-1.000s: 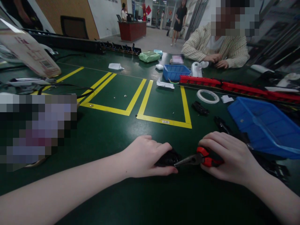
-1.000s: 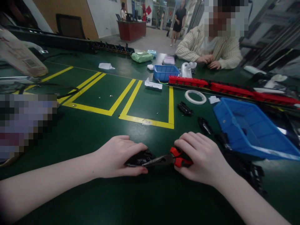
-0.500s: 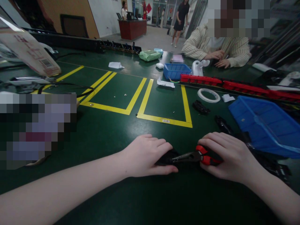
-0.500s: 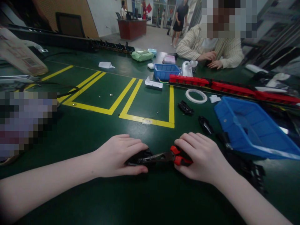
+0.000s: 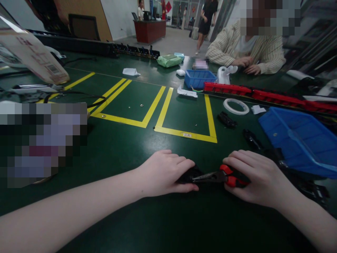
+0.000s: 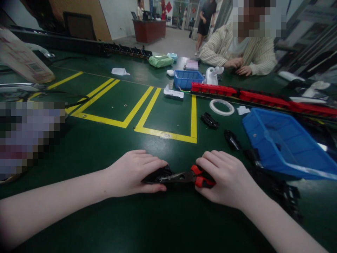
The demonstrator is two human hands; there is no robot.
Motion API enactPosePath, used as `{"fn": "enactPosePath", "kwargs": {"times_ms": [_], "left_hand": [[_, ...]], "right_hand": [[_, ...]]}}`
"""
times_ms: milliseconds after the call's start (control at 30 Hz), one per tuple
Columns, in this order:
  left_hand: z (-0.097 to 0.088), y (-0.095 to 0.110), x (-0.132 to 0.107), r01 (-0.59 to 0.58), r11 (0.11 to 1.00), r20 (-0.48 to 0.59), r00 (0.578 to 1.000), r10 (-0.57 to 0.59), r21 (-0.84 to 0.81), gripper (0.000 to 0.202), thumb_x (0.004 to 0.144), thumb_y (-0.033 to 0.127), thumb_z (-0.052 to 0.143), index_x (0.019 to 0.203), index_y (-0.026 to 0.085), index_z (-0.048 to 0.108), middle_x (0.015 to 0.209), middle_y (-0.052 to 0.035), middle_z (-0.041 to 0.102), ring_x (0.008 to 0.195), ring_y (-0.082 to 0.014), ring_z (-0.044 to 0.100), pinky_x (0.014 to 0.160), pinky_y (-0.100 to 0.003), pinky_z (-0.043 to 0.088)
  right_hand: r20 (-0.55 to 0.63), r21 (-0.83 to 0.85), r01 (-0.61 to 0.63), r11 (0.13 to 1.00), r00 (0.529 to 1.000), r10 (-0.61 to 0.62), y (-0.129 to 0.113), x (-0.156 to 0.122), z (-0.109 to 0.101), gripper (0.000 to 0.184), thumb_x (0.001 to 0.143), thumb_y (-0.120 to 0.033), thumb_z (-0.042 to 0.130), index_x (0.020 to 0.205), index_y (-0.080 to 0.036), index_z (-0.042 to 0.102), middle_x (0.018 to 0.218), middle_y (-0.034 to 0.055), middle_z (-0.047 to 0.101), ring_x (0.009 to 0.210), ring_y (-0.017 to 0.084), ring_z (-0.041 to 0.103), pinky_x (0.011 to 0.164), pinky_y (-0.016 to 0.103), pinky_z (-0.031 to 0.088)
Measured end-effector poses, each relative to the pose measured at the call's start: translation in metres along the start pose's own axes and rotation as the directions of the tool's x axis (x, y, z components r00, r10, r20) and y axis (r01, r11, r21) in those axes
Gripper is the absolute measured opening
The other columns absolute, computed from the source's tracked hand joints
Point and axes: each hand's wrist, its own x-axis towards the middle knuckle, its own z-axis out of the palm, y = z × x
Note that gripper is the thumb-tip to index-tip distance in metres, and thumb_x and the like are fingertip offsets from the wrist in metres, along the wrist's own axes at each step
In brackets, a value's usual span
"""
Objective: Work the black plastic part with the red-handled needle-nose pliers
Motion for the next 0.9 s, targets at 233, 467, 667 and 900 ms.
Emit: {"fn": "enactPosePath", "kwargs": {"times_ms": [233, 467, 667, 900], "left_hand": [[-0.0025, 0.0004, -0.0004, -0.007, 1.0, 0.011, 1.0, 0.008, -0.022, 0.041, 0.088, 0.053, 0.057, 0.105, 0.016, 0.059, 0.089, -0.0003, 0.071, 0.074, -0.0158, 0.067, 0.063, -0.029, 0.047], [-0.0008, -0.0005, -0.0004, -0.013, 1.0, -0.003, 1.0, 0.013, -0.016, 0.041, 0.086, 0.053, 0.059, 0.103, 0.015, 0.06, 0.086, 0.0, 0.07, 0.071, -0.0156, 0.066, 0.061, -0.029, 0.046], [-0.0006, -0.0005, 0.0004, -0.017, 1.0, -0.011, 1.0, 0.017, -0.024, 0.041, 0.086, 0.051, 0.06, 0.104, 0.015, 0.061, 0.086, -0.0007, 0.071, 0.071, -0.0166, 0.067, 0.061, -0.029, 0.045], [-0.0013, -0.001, -0.0007, -0.026, 0.998, -0.014, 1.0, 0.026, -0.054, 0.04, 0.087, 0.052, 0.058, 0.102, 0.015, 0.061, 0.083, 0.0001, 0.07, 0.069, -0.0155, 0.066, 0.061, -0.028, 0.044]], "right_hand": [[0.001, -0.049, 0.042, 0.998, 0.999, -0.042, 0.0062, 0.0002, -0.0053, 0.017, 0.077, -0.025, 0.051, 0.089, -0.016, 0.057, 0.081, 0.0089, 0.066, 0.063, 0.018, 0.059, 0.054, 0.031, 0.047], [-0.008, -0.11, 0.069, 0.991, 0.997, -0.071, 0.0036, 0.0021, -0.0049, 0.018, 0.076, -0.029, 0.055, 0.089, -0.017, 0.057, 0.082, 0.0091, 0.067, 0.081, 0.026, 0.064, 0.087, 0.05, 0.044], [-0.008, -0.12, 0.064, 0.991, 0.998, -0.065, 0.002, 0.0016, -0.0045, 0.014, 0.077, -0.027, 0.053, 0.087, -0.018, 0.056, 0.08, 0.0088, 0.067, 0.088, 0.028, 0.064, 0.097, 0.055, 0.039], [-0.01, -0.16, 0.106, 0.981, 0.994, -0.109, 0.006, 0.0014, -0.008, 0.017, 0.076, -0.026, 0.055, 0.089, -0.016, 0.058, 0.087, 0.0108, 0.07, 0.098, 0.031, 0.064, 0.099, 0.056, 0.038]]}}
